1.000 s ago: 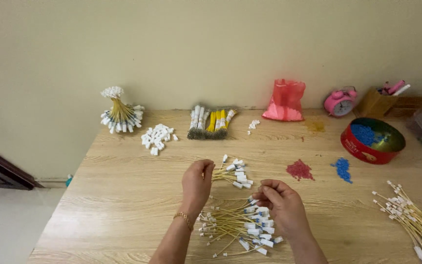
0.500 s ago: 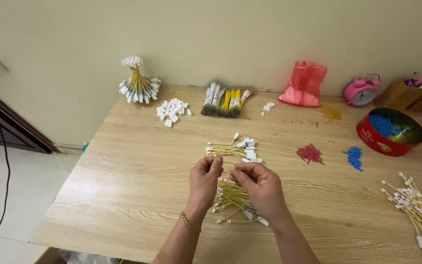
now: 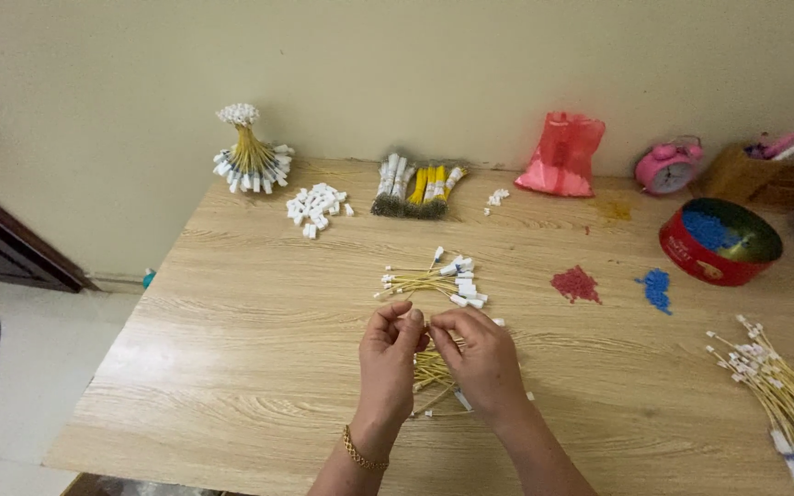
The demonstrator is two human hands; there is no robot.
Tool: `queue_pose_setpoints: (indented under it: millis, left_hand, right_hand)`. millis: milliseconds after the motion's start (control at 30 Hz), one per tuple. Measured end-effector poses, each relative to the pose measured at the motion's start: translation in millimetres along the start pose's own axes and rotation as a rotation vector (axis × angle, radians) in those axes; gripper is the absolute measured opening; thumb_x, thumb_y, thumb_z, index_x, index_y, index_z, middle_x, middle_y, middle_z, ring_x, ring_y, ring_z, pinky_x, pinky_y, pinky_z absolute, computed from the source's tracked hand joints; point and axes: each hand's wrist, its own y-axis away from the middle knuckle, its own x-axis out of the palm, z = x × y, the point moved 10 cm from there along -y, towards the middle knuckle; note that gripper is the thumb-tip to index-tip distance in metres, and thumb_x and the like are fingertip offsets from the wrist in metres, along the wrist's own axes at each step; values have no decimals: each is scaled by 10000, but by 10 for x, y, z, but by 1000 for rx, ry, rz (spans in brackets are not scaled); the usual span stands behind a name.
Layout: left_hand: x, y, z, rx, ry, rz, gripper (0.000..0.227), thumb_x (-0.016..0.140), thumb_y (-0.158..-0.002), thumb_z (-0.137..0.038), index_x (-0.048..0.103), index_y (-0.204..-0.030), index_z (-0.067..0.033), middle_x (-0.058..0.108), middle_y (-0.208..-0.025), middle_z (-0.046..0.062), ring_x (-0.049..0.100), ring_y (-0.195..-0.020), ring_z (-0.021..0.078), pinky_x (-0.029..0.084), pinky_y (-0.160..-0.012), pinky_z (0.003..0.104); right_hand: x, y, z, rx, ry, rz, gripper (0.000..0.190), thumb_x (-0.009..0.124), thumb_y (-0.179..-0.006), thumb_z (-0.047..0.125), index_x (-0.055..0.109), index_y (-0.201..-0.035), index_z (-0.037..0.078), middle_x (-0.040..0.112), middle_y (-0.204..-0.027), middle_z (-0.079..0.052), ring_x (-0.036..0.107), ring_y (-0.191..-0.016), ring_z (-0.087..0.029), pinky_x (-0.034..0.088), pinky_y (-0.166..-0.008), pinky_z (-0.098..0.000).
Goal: Manually attaching small white plastic connector heads to bundles of thin yellow wires.
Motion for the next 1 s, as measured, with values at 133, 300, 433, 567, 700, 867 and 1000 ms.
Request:
queue_pose_setpoints:
  millis: [133,300,433,567,700,867,1000]
  left_hand:
    - [-20,28,21,44,-38,28,194,644,-979,-97,627,-1156,-19,625,-875,33,620,-795,100,573,-729,254]
    - [-15,65,-10,79,-8,54,181,641,-984,-84,631,-1153,-18,637,-887,31,628,-827,102,566,-755,256]
    - [-75,57,12,27,14,36,180,643,-983,-94,634,-1146,-18,653,-895,37,622,-826,107,548,-740,261]
    - [-116,-5,76,-11,96,33,188,651,-976,-92,631,-1153,-32,651,-898,34,619,-827,114,543,-737,267]
    - [-121,-48,73,-50,165,41,199,661,-973,-84,621,-1162,-34,639,-893,37,624,-827,126,548,-745,277]
    - [-87,4,60,10,33,73,195,652,-981,-88,632,-1165,-27,657,-921,35,631,-851,111,550,-760,256]
    - [7,95,-113,119,-96,90,159,623,-999,-104,642,-1132,-20,692,-973,24,643,-891,87,562,-772,236]
  right_hand:
    - [-22,20,97,-29,-61,-2,147,744,-877,120,762,-994,34,754,-953,-38,747,-803,-139,616,-679,-278]
    - [55,7,25,-10,-258,39,135,753,-871,74,792,-995,37,735,-888,-38,707,-765,-110,591,-642,-253]
    - [181,-33,-173,26,-292,77,132,754,-870,68,793,-995,53,726,-873,-29,700,-760,-95,590,-636,-239]
    - [270,-55,-263,39,-509,105,138,751,-883,50,794,-1013,33,727,-912,-35,696,-837,-103,590,-717,-248]
    - [394,-49,-381,74,-616,189,181,676,-940,57,769,-1089,12,714,-973,-22,687,-917,-92,583,-810,-243]
    - [414,-36,-516,198,-608,176,181,682,-926,52,776,-1077,19,749,-974,-24,696,-885,-92,586,-794,-245]
    - [428,-36,-553,216,-564,167,156,722,-920,67,790,-1053,23,753,-920,-43,676,-814,-95,586,-728,-254]
